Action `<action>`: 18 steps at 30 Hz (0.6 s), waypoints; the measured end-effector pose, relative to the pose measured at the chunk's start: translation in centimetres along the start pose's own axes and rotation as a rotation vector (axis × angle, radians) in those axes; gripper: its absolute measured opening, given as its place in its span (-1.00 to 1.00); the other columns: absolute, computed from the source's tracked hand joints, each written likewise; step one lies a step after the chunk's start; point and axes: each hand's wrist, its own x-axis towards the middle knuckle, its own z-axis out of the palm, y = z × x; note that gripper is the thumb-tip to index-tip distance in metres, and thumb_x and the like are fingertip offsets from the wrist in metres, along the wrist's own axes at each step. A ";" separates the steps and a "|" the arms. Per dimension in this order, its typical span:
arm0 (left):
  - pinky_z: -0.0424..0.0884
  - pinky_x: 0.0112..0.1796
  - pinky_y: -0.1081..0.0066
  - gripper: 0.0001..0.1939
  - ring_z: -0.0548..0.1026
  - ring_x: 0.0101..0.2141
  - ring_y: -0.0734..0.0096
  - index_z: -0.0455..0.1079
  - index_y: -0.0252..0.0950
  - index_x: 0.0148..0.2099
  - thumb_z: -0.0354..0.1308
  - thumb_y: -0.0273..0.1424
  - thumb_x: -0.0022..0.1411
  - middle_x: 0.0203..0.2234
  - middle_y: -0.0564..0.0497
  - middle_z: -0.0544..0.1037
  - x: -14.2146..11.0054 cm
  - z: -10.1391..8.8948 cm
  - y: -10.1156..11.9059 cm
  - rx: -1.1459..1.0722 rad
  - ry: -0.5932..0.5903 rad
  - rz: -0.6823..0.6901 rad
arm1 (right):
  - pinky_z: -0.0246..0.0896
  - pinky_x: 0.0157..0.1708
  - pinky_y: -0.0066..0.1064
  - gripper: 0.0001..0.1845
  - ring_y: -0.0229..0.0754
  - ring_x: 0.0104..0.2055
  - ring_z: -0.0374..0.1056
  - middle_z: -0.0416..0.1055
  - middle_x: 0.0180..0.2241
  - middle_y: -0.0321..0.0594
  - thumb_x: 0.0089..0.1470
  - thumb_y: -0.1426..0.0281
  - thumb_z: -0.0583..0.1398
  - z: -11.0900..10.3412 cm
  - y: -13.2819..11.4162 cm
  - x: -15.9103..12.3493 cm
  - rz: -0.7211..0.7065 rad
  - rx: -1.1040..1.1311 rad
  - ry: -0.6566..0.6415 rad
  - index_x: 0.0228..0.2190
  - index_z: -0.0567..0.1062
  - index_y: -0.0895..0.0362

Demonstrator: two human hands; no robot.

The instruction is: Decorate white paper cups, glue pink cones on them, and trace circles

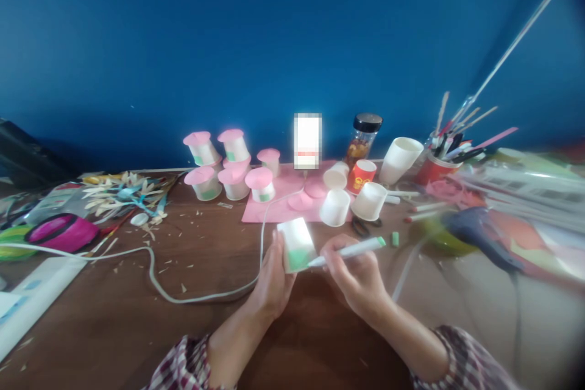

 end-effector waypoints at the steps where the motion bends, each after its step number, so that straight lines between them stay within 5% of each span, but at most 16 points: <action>1: 0.42 -0.16 0.32 -0.41 0.54 -0.22 0.22 0.39 -0.36 0.07 0.05 0.01 0.21 -0.26 -0.14 0.60 -0.1 0.1 0.1 -0.014 -0.026 -0.017 | 0.21 -0.51 -0.52 -0.85 -0.31 -0.52 0.27 0.34 -0.56 -0.33 0.12 0.40 0.15 0.0 -0.1 0.0 -0.002 0.004 -0.009 -0.49 0.40 0.13; 18: 0.40 -0.16 0.32 -0.45 0.54 -0.28 0.23 0.40 -0.35 0.04 0.04 -0.01 0.23 -0.33 -0.11 0.61 -0.1 0.6 0.4 -0.054 -0.079 -0.051 | 0.22 -0.46 -0.56 -0.91 -0.33 -0.48 0.29 0.38 -0.51 -0.34 0.10 0.45 0.15 -0.1 -0.2 0.3 -0.054 -0.021 0.011 -0.45 0.41 0.12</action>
